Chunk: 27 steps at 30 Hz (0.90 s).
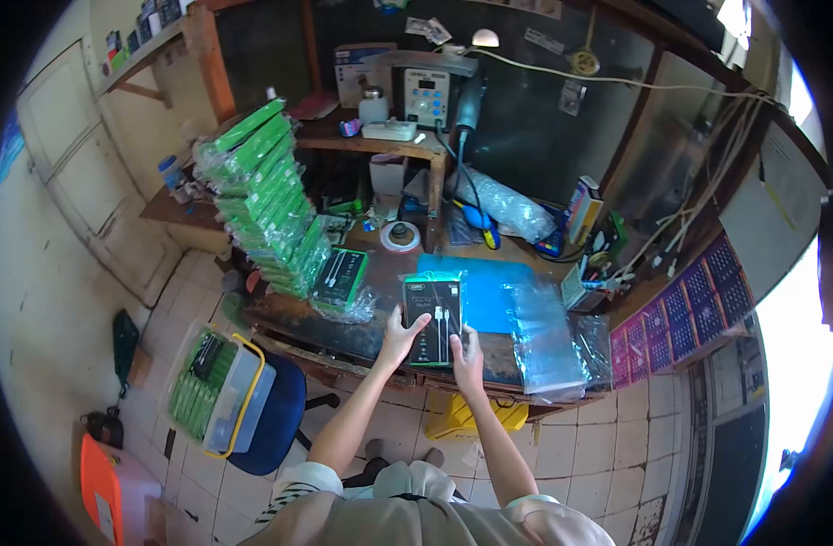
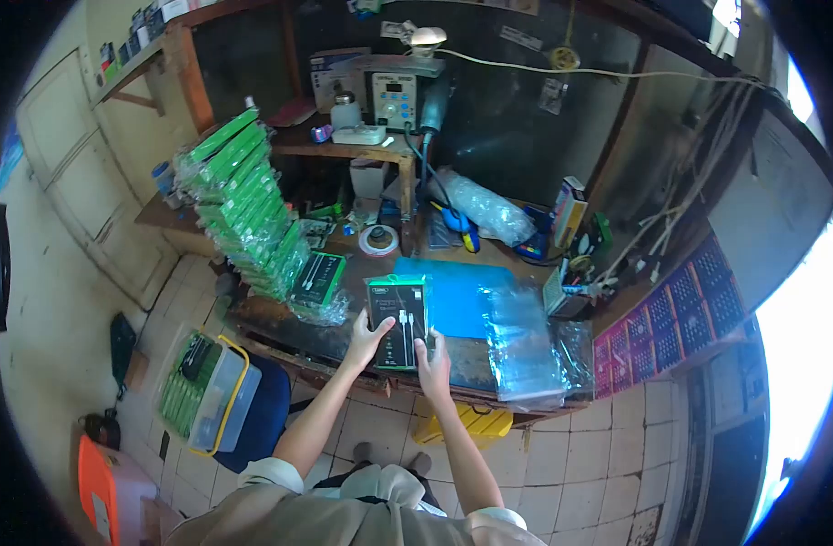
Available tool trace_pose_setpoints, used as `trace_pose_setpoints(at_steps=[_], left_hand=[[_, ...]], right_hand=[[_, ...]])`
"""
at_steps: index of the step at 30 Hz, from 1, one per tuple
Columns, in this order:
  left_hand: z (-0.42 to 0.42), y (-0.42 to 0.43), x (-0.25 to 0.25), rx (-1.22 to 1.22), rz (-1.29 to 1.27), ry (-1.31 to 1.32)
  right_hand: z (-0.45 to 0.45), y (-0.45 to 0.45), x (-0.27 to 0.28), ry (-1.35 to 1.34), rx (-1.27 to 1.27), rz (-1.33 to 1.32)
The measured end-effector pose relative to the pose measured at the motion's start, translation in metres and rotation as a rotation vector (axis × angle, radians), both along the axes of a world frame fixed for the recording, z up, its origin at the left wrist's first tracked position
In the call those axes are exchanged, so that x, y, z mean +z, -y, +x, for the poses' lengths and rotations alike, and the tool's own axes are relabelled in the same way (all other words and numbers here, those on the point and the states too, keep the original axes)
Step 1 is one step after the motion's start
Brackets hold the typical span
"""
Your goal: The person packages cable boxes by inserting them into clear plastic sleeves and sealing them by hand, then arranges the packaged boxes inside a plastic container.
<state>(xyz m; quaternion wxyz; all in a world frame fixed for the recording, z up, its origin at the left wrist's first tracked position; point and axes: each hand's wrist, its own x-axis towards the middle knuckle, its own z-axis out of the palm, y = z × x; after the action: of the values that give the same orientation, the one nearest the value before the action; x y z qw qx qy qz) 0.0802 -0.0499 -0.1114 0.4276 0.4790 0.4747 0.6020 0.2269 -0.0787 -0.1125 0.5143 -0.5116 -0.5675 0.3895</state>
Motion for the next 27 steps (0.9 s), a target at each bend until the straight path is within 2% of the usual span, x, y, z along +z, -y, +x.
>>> trace_pose_setpoints(at_steps=[1, 2, 3, 5, 6, 9, 11, 14, 17, 19, 21, 23, 25, 27], left_hand=[[0.0, 0.004, 0.002, 0.075, -0.016, 0.071], [-0.001, 0.008, 0.004, 0.109, -0.044, 0.063], [0.0, 0.019, 0.02, 0.177, -0.076, -0.026], [-0.008, 0.025, 0.005, 0.259, -0.012, -0.053], [-0.015, 0.031, -0.005, 0.292, -0.118, -0.124], [-0.026, 0.065, 0.002, 0.316, -0.117, -0.277], [-0.034, 0.079, -0.006, 0.408, -0.061, -0.263], [-0.053, 0.108, 0.005, 0.492, -0.204, -0.314], [-0.079, 0.131, 0.0, 0.588, -0.162, -0.358], [-0.094, 0.151, 0.005, 0.646, -0.143, -0.317], [-0.114, 0.175, 0.006, 0.728, -0.205, -0.387], [-0.139, 0.201, 0.001, 0.773, -0.225, -0.369], [-0.159, 0.23, -0.002, 0.828, -0.248, -0.352], [-0.177, 0.26, -0.005, 0.861, -0.295, -0.318]], right_hand=[[-0.007, 0.004, 0.006, 0.087, -0.023, 0.044], [-0.014, 0.004, 0.001, 0.034, -0.01, 0.024], [-0.019, 0.006, 0.0, 0.028, 0.024, 0.019], [-0.03, 0.01, -0.001, 0.023, 0.011, -0.122], [-0.037, 0.013, -0.003, 0.039, 0.002, -0.058], [-0.056, 0.02, -0.01, 0.042, -0.006, -0.023], [-0.066, 0.029, -0.006, 0.073, 0.059, -0.026], [-0.082, 0.042, -0.007, 0.063, 0.219, -0.108], [-0.108, 0.06, -0.018, 0.031, 0.289, 0.023], [-0.121, 0.077, -0.003, 0.02, 0.398, -0.035], [-0.141, 0.099, 0.012, -0.062, 0.535, -0.128], [-0.16, 0.116, 0.002, -0.048, 0.597, -0.144], [-0.18, 0.133, -0.006, -0.072, 0.762, -0.172], [-0.201, 0.148, -0.01, -0.036, 0.816, -0.276]])
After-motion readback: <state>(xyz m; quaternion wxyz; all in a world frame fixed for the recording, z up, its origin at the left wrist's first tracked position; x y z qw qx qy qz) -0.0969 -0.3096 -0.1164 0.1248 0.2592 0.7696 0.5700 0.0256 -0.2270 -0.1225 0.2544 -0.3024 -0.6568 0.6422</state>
